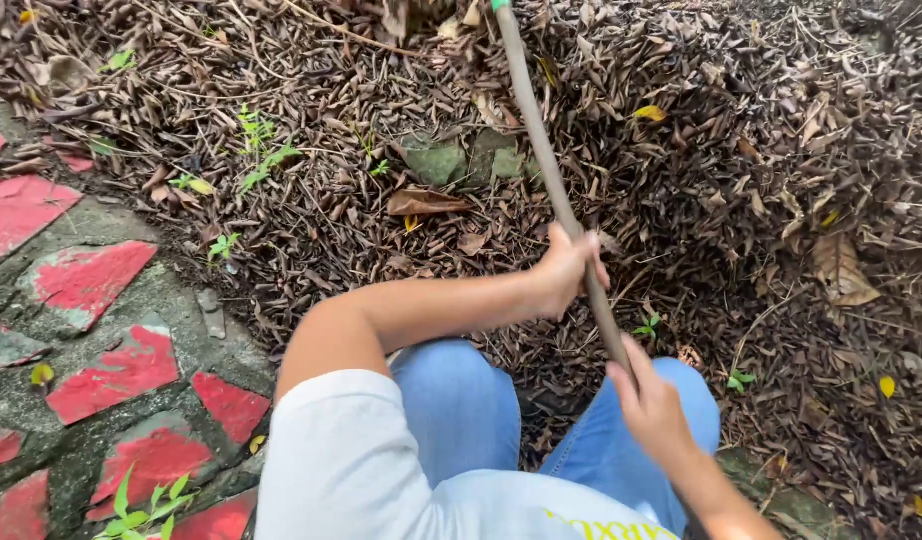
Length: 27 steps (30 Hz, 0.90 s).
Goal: Raking dry leaves on the ground into a pile using a leaf rake.
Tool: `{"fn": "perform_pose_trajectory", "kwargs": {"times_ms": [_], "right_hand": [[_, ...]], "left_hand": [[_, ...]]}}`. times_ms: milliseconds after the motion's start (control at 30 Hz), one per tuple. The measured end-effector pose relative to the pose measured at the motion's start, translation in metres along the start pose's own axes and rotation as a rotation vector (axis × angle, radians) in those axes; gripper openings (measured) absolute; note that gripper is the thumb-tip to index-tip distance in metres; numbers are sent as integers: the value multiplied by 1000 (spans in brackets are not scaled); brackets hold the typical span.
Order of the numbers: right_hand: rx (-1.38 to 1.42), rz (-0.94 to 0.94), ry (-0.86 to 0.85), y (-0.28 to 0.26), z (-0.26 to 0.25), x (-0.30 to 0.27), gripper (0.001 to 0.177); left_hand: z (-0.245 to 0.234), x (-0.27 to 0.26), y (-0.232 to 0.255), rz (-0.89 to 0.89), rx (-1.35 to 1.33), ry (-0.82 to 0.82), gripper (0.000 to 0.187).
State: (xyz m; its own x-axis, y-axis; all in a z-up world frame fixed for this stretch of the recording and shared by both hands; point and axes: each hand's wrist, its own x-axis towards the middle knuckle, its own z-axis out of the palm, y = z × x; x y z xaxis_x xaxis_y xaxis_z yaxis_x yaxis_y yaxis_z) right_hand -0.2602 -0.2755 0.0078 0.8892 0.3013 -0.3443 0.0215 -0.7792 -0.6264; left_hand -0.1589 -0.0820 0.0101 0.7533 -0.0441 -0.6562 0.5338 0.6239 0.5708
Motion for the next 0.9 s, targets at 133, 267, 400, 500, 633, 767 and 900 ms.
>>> {"fn": "perform_pose_trajectory", "kwargs": {"times_ms": [133,267,400,500,633,767,900], "right_hand": [[80,150,-59,39,0,-49,52],[-151,-310,209,35,-8,14,46],[-31,-236,89,-85,-27,103,45],[40,-253,-3,-144,-16,148,44],[60,-201,-90,-189,13,187,38],[-27,-224,-160,-186,34,191,37],[52,-214,-224,-130,28,136,40]], "left_hand": [[7,-45,-1,-300,126,-364,57],[18,-31,33,-14,42,-358,49],[12,43,98,286,24,-12,28],[-23,122,141,459,-93,303,28],[-86,184,179,537,-66,574,33],[-119,177,167,463,-45,612,29],[-93,127,89,411,-67,545,34]]}}
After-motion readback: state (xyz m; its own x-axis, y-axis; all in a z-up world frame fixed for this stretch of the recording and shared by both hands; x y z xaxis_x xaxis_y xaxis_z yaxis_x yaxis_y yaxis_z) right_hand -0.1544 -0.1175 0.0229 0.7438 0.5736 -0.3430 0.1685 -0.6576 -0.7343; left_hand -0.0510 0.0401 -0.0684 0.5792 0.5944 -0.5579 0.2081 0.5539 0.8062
